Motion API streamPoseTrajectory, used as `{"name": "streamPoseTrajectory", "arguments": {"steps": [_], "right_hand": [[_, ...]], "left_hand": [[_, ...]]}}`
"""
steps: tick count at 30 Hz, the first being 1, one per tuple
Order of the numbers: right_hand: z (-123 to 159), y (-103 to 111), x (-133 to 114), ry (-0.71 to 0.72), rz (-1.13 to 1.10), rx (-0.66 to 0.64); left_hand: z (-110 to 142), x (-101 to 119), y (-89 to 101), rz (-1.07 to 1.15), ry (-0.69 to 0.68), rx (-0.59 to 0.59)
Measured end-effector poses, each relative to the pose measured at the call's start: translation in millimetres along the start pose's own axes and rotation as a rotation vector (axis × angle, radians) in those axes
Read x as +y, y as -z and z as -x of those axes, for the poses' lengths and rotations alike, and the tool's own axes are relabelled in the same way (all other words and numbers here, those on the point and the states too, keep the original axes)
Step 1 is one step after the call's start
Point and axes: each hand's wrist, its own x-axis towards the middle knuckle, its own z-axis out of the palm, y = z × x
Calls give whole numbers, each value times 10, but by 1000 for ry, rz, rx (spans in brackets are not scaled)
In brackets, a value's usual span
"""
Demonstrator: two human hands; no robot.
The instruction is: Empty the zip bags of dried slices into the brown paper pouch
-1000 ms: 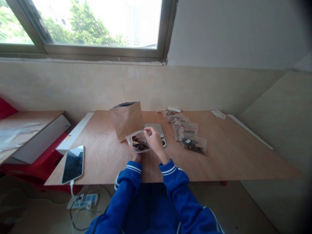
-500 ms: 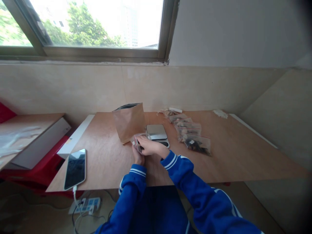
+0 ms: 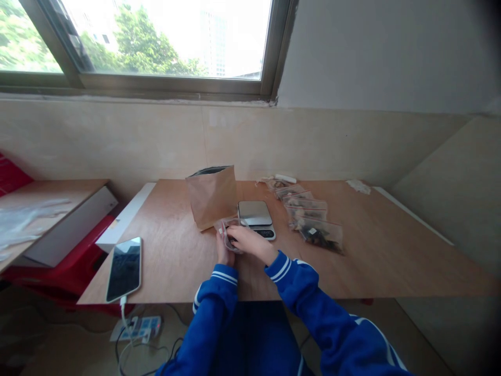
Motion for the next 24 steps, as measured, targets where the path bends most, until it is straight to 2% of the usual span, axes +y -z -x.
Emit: {"name": "streamPoseTrajectory", "arguments": {"steps": [5, 10, 14, 20, 24], "right_hand": [[37, -142, 7, -41, 1, 51], [-16, -230, 28, -112, -36, 67], [-2, -116, 115, -88, -204, 142], [101, 19, 301, -138, -538, 371], [70, 252, 361, -91, -746, 527]], "left_hand": [[-18, 11, 15, 9, 93, 29], [5, 49, -2, 35, 108, 44], [15, 55, -64, 59, 77, 36], [1, 58, -85, 77, 101, -3], [15, 98, -91, 134, 47, 58]]}}
